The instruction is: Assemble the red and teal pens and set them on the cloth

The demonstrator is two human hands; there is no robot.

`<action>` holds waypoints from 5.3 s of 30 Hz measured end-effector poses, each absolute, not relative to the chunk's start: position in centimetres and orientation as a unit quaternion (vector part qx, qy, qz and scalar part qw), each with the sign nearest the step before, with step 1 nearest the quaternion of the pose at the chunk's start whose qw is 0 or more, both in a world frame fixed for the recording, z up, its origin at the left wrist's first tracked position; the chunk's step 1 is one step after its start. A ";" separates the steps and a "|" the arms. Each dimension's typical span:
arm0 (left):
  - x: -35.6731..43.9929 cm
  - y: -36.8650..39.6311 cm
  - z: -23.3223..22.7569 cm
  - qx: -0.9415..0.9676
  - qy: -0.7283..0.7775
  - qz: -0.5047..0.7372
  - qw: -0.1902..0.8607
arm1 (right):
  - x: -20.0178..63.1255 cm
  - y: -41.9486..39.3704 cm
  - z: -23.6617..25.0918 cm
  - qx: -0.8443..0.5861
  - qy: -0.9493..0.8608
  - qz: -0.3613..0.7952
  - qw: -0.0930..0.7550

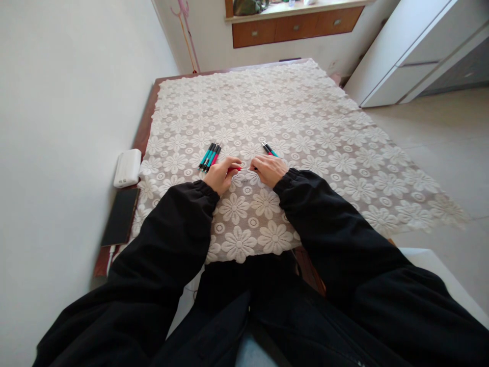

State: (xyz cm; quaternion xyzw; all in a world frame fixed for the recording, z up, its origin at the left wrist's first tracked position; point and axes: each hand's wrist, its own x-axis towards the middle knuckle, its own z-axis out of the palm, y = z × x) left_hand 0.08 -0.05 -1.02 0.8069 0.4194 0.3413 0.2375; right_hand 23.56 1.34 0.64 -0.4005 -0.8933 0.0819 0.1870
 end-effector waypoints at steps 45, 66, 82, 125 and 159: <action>0.1 0.3 -0.7 0.821 0.448 0.323 0.146 | 23.7 0.7 1.1 -0.461 -0.849 0.085 0.245; 0.1 0.3 -0.8 0.815 0.454 0.326 0.152 | 23.7 1.2 0.2 -0.451 -0.844 0.088 0.277; 0.0 0.4 -0.9 0.823 0.453 0.307 0.156 | 23.5 1.5 -0.6 -0.396 -0.859 0.121 0.300; 0.1 0.1 -1.0 0.848 0.361 0.303 0.242 | 23.6 2.0 -1.1 -0.318 -0.882 0.183 0.294; 0.0 -0.2 -0.7 0.838 0.397 0.310 0.209 | 23.7 1.5 0.1 -0.368 -0.869 0.148 0.294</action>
